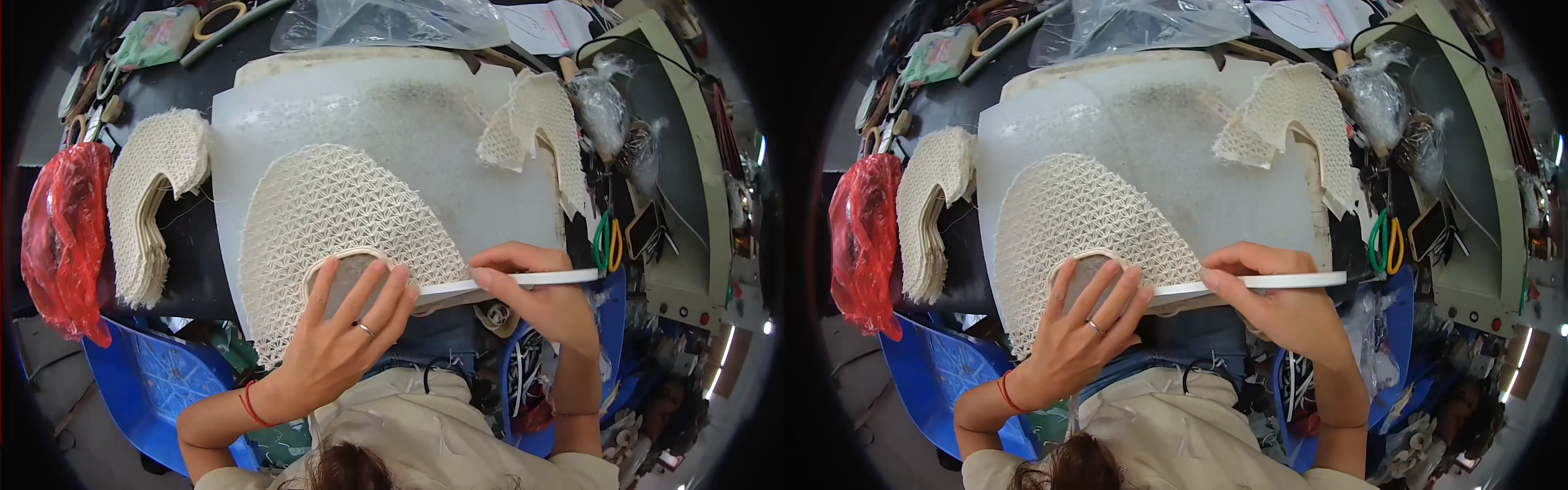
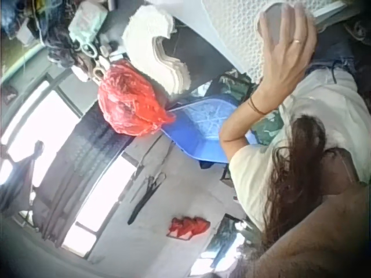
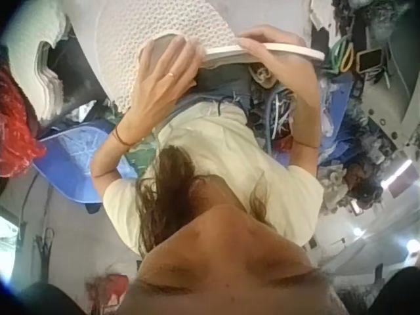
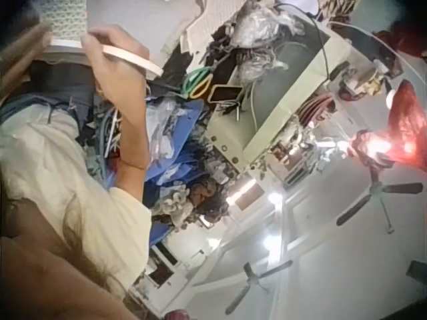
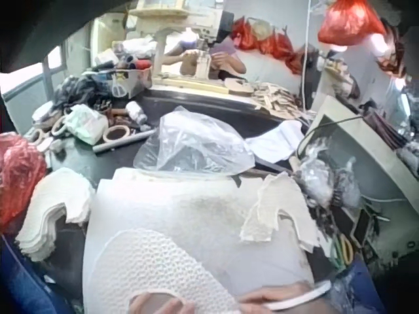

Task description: The person sits on the floor and applies white adhesive tape to the curved edges of white mesh fabric pieces. They place a mesh piece on a translucent cutting board, smooth the tape along the perimeter, and then move the finished piece to a stack on the left. The process is repeated for multiple identical mesh pieces.

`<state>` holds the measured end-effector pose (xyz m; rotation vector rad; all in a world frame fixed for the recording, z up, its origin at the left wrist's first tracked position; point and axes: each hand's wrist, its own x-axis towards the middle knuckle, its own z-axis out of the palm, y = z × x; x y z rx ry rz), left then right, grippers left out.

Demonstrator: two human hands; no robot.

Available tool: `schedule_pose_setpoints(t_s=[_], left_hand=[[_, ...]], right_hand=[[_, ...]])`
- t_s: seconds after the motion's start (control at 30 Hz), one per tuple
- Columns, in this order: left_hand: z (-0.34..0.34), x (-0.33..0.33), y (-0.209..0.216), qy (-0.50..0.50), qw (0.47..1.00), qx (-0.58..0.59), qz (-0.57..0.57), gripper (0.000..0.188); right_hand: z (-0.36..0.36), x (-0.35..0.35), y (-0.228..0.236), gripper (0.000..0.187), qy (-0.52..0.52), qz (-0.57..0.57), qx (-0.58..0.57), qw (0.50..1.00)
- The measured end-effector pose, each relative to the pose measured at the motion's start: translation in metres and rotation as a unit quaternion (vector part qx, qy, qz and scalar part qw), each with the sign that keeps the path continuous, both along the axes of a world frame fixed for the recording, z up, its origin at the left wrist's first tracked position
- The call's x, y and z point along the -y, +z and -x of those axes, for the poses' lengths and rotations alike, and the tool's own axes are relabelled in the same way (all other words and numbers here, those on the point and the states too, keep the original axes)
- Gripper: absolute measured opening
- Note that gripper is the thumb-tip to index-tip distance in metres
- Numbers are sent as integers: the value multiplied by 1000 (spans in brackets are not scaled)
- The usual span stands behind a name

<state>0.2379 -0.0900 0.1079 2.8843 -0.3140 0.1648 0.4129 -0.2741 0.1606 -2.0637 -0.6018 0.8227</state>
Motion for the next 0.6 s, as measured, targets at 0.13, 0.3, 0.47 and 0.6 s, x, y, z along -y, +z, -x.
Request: schedule_pose_setpoints(t_s=[0.13,0.3,0.47,0.6], left_hand=[[-3,3,-2,-3,1000,24,-12,56],[-3,5,-9,2,997,50,-66,70],[-5,17,-14,38,997,55,-46,74],[-6,21,-16,46,996,62,-35,74]], right_hand=[[-1,4,9,15,21,48,51,997],[9,8,-10,14,62,31,249,966],[31,7,-19,15,96,50,439,892],[44,5,-31,14,33,71,455,887]])
